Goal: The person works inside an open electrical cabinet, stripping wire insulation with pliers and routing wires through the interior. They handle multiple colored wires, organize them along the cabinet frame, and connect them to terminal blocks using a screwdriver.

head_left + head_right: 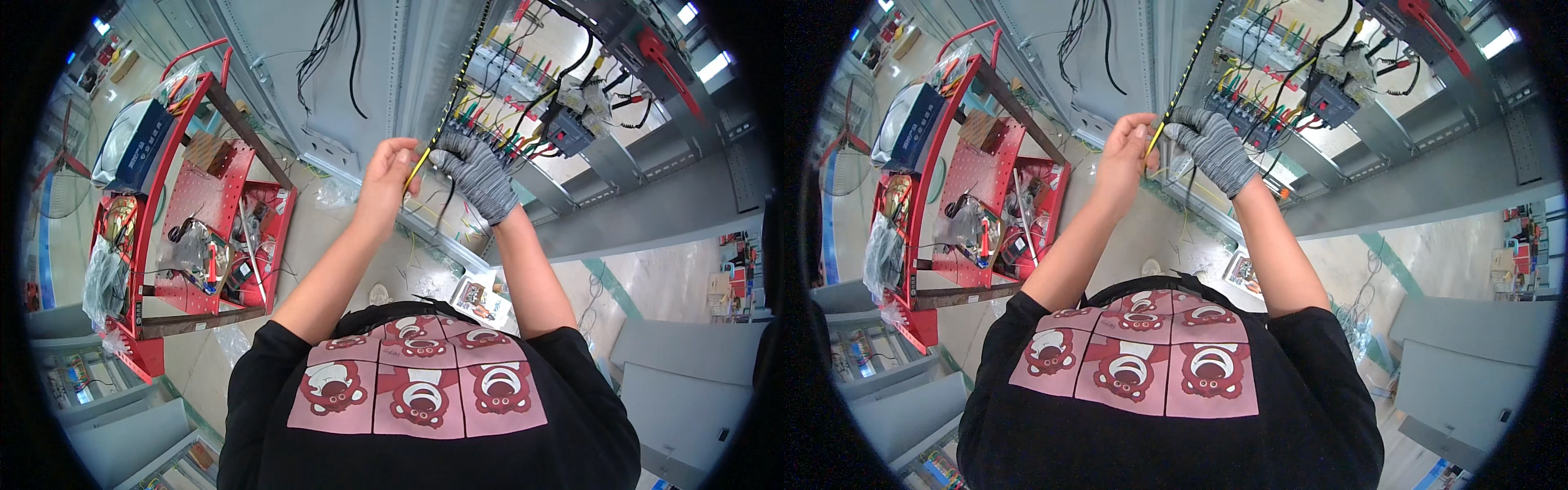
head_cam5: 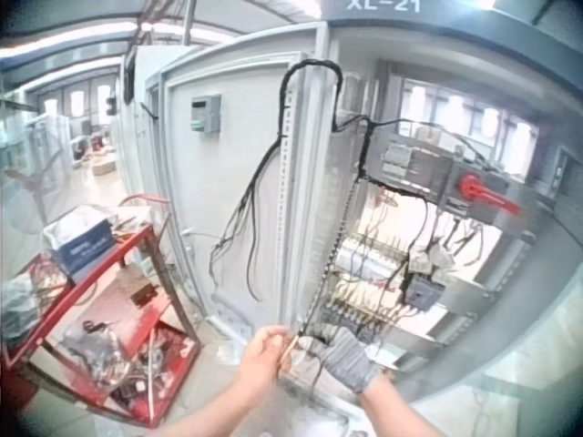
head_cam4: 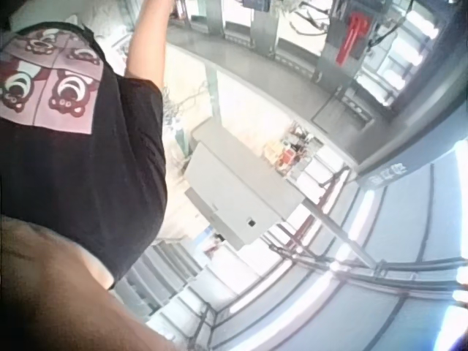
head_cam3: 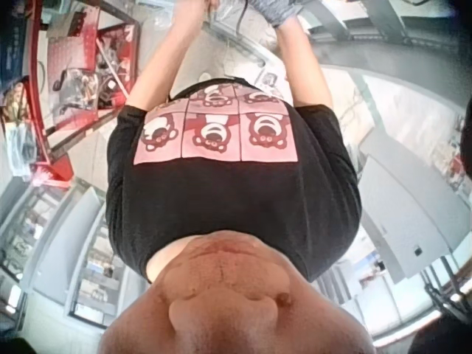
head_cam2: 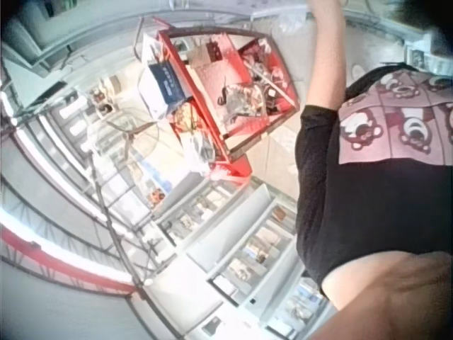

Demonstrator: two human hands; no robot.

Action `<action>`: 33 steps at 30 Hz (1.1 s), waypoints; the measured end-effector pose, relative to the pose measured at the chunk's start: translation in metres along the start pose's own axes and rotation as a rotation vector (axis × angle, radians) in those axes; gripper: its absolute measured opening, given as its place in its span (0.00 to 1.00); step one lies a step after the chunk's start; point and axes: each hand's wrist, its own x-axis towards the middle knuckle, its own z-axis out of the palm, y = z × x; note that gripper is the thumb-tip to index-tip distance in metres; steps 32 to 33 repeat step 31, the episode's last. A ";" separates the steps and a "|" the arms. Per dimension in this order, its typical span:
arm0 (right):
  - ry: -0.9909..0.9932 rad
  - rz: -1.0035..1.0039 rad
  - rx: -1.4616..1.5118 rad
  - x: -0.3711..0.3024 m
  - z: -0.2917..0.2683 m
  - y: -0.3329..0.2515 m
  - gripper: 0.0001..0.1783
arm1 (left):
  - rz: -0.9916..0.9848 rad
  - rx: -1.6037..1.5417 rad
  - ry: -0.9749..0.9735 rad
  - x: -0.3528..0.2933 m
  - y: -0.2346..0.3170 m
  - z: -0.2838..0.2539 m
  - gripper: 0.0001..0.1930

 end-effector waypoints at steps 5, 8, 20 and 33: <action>-0.025 -0.075 0.075 -0.006 -0.007 0.010 0.11 | -0.133 -0.270 -0.189 -0.003 0.006 0.012 0.11; -0.085 -0.124 0.129 -0.003 -0.009 0.009 0.11 | 0.024 -0.130 -0.192 0.003 0.008 0.011 0.11; -0.036 0.239 0.186 0.000 0.013 -0.025 0.10 | 0.528 1.295 0.086 -0.042 0.031 0.011 0.10; -0.103 -0.037 0.006 0.000 -0.006 -0.012 0.14 | -0.179 -0.198 -0.242 0.001 0.020 -0.020 0.09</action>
